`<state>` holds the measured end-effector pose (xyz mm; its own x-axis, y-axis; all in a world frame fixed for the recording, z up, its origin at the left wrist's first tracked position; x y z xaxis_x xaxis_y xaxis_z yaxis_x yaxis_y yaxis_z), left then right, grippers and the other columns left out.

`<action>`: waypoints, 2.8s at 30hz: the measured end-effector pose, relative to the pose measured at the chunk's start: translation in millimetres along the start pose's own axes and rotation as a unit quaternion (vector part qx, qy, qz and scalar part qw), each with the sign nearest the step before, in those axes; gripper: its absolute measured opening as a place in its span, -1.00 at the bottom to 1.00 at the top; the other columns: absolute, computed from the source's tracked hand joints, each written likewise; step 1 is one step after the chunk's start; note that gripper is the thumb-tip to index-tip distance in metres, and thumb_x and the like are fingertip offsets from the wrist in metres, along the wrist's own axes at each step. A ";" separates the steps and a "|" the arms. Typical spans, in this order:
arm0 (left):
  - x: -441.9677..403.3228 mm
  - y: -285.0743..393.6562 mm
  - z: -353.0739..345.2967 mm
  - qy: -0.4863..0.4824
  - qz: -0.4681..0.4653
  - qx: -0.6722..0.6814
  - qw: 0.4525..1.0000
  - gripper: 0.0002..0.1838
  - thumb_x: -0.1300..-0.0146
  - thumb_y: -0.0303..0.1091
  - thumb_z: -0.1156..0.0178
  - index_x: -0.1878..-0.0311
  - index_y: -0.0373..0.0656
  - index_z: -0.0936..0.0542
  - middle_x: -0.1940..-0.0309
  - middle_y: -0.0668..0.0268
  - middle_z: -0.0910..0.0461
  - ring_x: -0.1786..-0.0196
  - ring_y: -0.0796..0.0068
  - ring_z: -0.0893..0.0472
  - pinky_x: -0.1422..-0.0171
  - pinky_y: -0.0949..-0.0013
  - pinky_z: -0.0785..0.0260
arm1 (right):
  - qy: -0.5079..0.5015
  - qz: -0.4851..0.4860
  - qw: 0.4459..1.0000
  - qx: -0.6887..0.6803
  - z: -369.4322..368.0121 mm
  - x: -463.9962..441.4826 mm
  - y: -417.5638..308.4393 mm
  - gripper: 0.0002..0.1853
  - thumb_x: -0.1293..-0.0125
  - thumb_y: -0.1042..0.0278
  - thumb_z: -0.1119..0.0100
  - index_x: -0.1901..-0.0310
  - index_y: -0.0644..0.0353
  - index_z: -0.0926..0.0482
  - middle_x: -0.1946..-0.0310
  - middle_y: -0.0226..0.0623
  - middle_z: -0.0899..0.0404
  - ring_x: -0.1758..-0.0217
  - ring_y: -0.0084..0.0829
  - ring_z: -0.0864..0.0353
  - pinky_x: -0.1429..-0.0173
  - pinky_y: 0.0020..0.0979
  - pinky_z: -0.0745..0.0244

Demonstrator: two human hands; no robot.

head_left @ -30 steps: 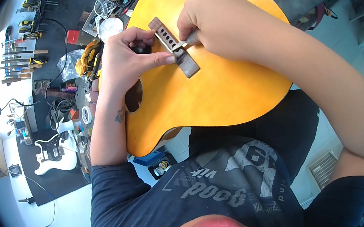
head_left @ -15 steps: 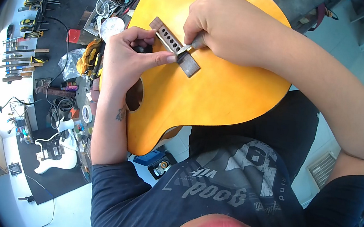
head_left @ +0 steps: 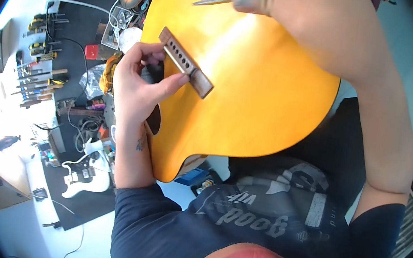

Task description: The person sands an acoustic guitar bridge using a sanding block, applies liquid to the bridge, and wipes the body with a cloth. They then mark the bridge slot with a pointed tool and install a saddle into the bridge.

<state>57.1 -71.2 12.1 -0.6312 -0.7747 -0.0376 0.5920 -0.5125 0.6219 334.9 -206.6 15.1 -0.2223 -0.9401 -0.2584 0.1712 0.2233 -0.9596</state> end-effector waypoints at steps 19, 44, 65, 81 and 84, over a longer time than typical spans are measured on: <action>5.3 2.0 -2.6 0.043 -0.036 0.113 0.992 -0.20 0.02 -0.13 -0.70 -0.22 -0.33 -0.56 -0.08 0.28 -0.61 -0.10 0.47 -0.56 -0.32 0.32 -0.37 | -0.020 -0.070 0.997 0.024 -9.5 12.6 20.9 -0.79 -0.51 0.45 -0.36 -0.08 0.28 -0.81 0.25 -0.23 -0.83 0.27 -0.50 -0.72 0.09 -0.44 -0.58; 1.7 -1.2 7.5 0.004 -0.037 0.125 0.991 -0.60 -0.23 -0.53 -0.53 -0.12 -0.43 -0.68 -0.16 0.18 -0.63 -0.09 0.51 -0.54 -0.26 0.41 -0.39 | -0.018 -0.088 0.995 0.045 -7.0 10.1 13.5 -0.71 -0.56 0.41 -0.32 -0.24 0.19 -0.76 0.18 -0.27 -0.85 0.25 -0.47 -0.71 0.08 -0.41 -0.57; -5.3 -16.4 -1.4 0.006 -0.062 0.103 0.993 -0.71 -0.21 -0.63 -0.19 0.01 -0.37 -0.71 -0.02 0.33 -0.63 0.05 0.63 -0.51 -0.11 0.50 -0.38 | 0.365 0.056 0.927 0.063 117.8 10.8 95.2 -0.77 -0.46 0.30 -0.41 -0.02 0.22 -0.81 0.27 -0.42 -0.79 0.17 -0.62 -0.72 -0.04 -0.45 -0.63; -9.8 -18.8 5.0 0.071 -0.079 0.036 0.994 -0.71 -0.17 -0.43 -0.31 0.05 -0.28 -0.82 0.43 0.28 -0.66 0.34 0.48 -0.59 0.17 0.35 -0.47 | 0.371 0.062 0.925 0.053 90.5 2.3 90.6 -0.72 -0.47 0.35 -0.46 -0.11 0.26 -0.70 0.06 -0.34 -0.72 0.02 -0.50 -0.66 -0.12 -0.44 -0.55; -11.2 -19.4 6.3 0.071 -0.097 0.044 0.992 -0.70 -0.21 -0.45 -0.25 0.03 -0.28 -0.82 0.39 0.26 -0.70 0.34 0.50 -0.60 0.17 0.34 -0.48 | 0.299 0.119 0.946 -0.030 40.4 47.1 64.7 -0.78 -0.55 0.41 -0.38 -0.11 0.29 -0.66 0.07 -0.45 -0.67 0.02 -0.63 -0.60 -0.13 -0.53 -0.50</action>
<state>49.5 -50.3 5.4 -0.6490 -0.7118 -0.2686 0.4156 -0.6274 0.6585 374.3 -246.8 -54.6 -0.6911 -0.5507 -0.4681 0.2346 0.4417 -0.8660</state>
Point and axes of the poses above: each hand's wrist, its own x-axis away from the middle knuckle, its own z-axis out of the back of the hand, y = z × x, the point moved 5 cm from there along -x, towards the middle knuckle
